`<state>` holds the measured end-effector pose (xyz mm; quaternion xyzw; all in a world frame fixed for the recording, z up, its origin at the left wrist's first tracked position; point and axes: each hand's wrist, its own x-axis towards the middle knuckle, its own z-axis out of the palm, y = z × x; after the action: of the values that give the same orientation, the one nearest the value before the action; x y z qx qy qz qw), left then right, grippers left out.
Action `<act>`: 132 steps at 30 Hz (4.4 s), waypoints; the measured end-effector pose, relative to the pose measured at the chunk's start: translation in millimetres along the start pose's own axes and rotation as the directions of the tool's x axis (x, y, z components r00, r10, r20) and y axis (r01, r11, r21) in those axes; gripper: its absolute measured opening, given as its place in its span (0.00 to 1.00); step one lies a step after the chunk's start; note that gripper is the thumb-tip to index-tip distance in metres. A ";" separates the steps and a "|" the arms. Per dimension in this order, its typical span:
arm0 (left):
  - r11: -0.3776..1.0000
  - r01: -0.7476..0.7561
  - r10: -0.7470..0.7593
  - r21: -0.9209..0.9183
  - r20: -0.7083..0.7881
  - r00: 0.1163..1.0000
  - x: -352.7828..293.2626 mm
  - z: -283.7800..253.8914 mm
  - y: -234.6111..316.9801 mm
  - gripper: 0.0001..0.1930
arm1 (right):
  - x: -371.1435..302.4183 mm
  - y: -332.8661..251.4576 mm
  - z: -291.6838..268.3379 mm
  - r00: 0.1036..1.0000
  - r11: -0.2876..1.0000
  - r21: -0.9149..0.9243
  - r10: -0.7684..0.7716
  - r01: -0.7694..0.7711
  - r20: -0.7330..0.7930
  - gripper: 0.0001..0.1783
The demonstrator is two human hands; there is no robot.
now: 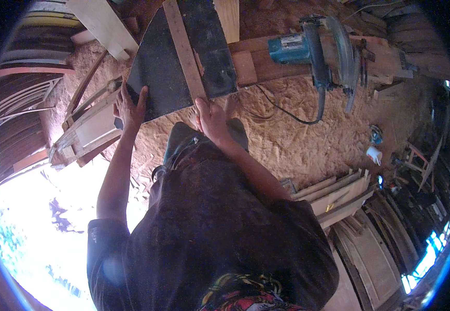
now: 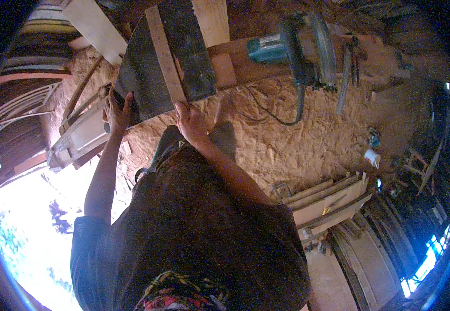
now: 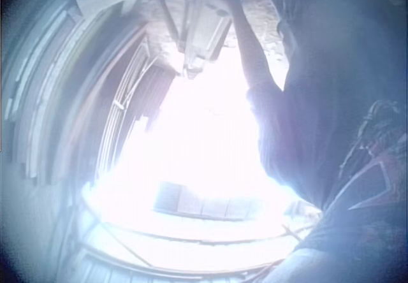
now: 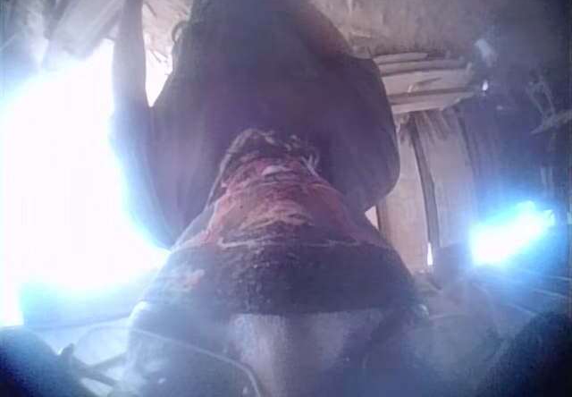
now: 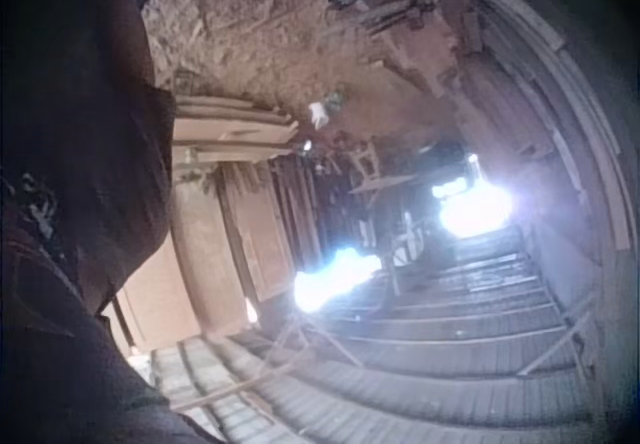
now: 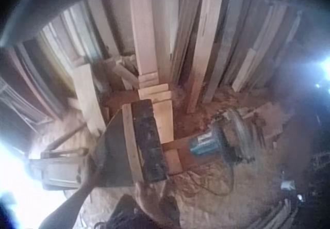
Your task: The person uses a circular saw to cut a long wooden plank into shorter pieces. They repeatedly position the plank on a workbench, cut it, and then move the cut pieces aside. The person also uses a chisel to clean up the cut edges of the wood.
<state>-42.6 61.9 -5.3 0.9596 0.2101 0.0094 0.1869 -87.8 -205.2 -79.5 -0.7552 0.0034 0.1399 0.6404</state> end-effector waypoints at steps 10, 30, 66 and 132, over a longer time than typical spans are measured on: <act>0.999 0.042 -0.042 0.030 0.002 0.999 -2.6 -1.5 12.9 0.48 | -2.3 -21.6 -6.5 0.999 0.999 0.030 -0.035 0.036 -0.030 0.22; 0.987 0.046 -0.019 0.155 -0.170 0.985 -11.1 13.3 54.7 0.45 | -11.0 -168.7 -210.3 0.955 0.939 -0.195 0.257 -0.283 -0.151 0.17; 0.993 0.042 -0.014 0.108 -0.250 0.968 -8.6 21.1 57.5 0.45 | -82.3 -281.5 -153.5 0.893 0.924 -0.045 0.355 -0.381 -0.277 0.15; 0.989 0.043 -0.025 0.144 -0.122 0.992 -17.4 19.5 56.9 0.45 | 41.5 -290.5 -82.3 0.909 0.888 0.210 0.416 -0.410 0.016 0.14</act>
<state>-33.8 0.0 -1.8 0.9647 0.2376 0.0484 0.1030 22.7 -225.4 203.9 -0.6679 0.1882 0.2605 0.6713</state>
